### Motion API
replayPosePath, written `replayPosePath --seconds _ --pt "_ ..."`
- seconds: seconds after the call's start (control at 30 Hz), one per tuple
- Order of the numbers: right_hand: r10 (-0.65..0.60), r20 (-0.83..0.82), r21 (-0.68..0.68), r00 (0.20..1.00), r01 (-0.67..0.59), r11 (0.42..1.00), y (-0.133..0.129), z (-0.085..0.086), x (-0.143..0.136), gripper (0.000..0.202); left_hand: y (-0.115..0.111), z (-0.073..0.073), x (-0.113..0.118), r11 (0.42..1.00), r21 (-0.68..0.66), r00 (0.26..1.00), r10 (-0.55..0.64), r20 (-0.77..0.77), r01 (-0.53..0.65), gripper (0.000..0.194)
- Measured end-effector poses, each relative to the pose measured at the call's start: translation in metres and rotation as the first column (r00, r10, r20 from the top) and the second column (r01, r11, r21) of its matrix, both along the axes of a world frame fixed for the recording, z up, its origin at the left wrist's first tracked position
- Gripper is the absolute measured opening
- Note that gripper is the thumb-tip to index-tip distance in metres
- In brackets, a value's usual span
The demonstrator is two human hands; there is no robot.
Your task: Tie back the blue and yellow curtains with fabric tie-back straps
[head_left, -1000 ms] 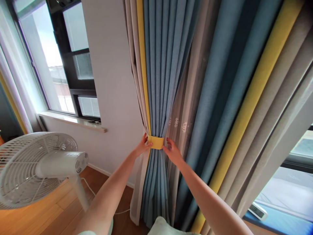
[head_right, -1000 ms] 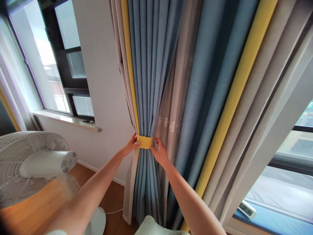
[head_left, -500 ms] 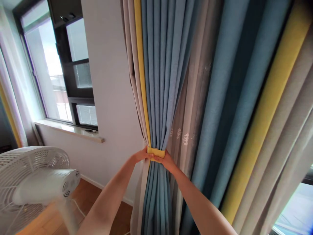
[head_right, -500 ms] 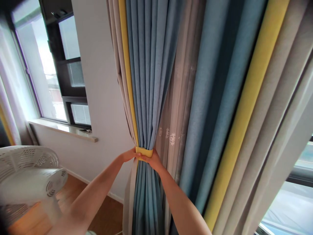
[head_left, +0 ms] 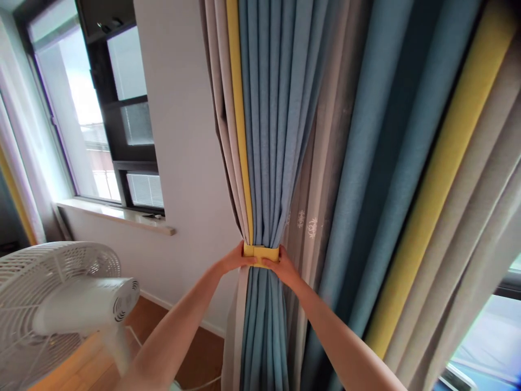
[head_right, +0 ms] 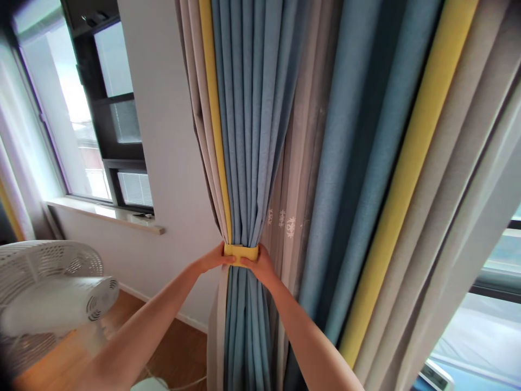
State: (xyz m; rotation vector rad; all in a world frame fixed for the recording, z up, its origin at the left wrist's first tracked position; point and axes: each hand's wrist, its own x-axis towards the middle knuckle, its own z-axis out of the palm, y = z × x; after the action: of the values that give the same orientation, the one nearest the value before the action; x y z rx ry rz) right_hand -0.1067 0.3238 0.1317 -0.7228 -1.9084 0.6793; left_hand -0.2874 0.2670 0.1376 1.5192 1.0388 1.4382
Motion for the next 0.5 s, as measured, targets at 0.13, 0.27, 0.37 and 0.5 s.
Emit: replayPosePath --seconds 0.13,0.27,0.37,0.5 --pt "-0.167 -0.060 0.126 0.984 0.173 0.977 -0.016 0.004 0.032 0.043 -0.035 0.001 -0.004 0.902 0.232 0.919 0.389 -0.068 -0.365 0.068" --pt "-0.243 -0.013 0.448 0.970 0.222 0.866 -0.041 0.023 0.043 0.020 -0.064 0.025 0.005 0.781 0.500 0.741 0.576 -0.345 -0.374 0.022" --pt "-0.247 0.152 0.604 0.957 0.108 0.790 -0.058 0.042 0.034 0.020 -0.067 0.046 0.015 0.794 0.540 0.641 0.574 -0.510 -0.281 0.023" --pt "-0.327 0.313 0.650 0.892 0.050 0.759 -0.066 0.058 0.017 0.027 -0.052 0.057 0.018 0.784 0.562 0.579 0.595 -0.558 -0.264 0.028"
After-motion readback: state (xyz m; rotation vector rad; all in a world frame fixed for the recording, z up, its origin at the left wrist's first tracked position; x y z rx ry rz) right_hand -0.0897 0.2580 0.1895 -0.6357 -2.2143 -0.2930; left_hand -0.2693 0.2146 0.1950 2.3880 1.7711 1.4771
